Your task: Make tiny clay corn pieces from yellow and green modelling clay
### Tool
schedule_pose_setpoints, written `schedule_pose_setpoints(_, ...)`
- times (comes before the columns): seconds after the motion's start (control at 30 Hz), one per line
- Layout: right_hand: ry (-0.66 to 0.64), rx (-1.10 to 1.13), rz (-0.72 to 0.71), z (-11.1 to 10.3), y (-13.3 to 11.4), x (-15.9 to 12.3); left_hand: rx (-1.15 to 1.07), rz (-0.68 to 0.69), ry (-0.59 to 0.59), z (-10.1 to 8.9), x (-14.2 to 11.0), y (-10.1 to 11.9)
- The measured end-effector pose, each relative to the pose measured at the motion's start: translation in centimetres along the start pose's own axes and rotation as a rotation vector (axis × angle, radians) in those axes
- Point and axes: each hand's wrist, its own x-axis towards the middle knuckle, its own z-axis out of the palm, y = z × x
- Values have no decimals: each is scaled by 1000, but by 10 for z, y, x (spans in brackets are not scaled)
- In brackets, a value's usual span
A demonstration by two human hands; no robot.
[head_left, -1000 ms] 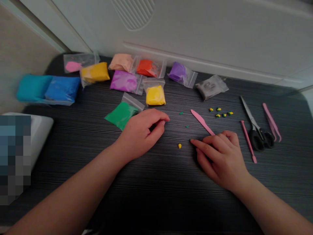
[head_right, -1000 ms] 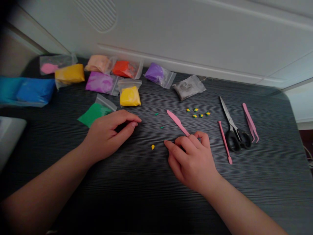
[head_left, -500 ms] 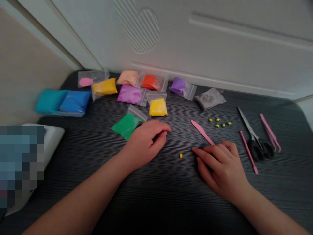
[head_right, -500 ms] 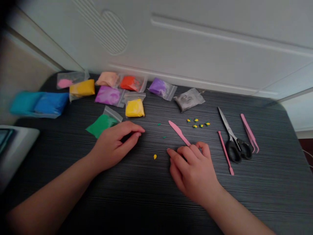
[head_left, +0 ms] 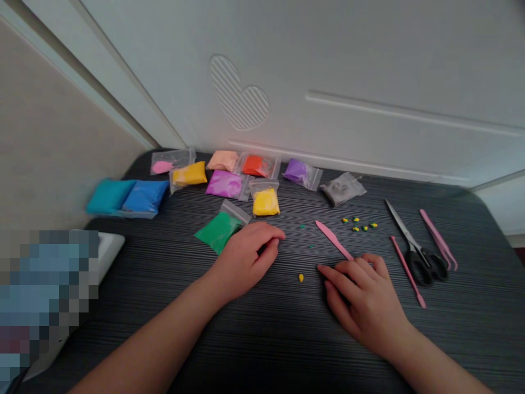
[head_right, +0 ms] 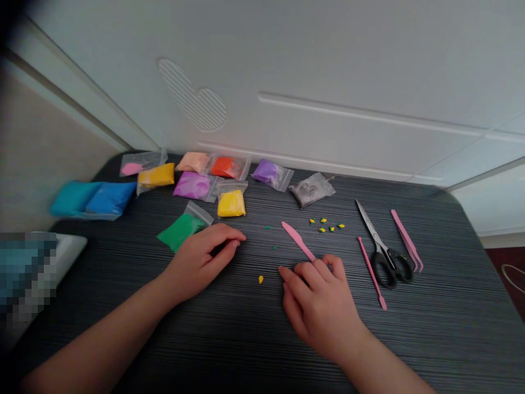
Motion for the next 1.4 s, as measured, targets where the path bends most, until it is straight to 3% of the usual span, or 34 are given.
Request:
schedule_pose_setpoints(1.03, -23, -123, -24, 1, 0, 0, -4, -8, -16, 0, 0, 1)
schedule_pose_setpoints(1.4, 34, 10, -3, 0, 2, 1, 0, -1, -15, 2, 0, -2)
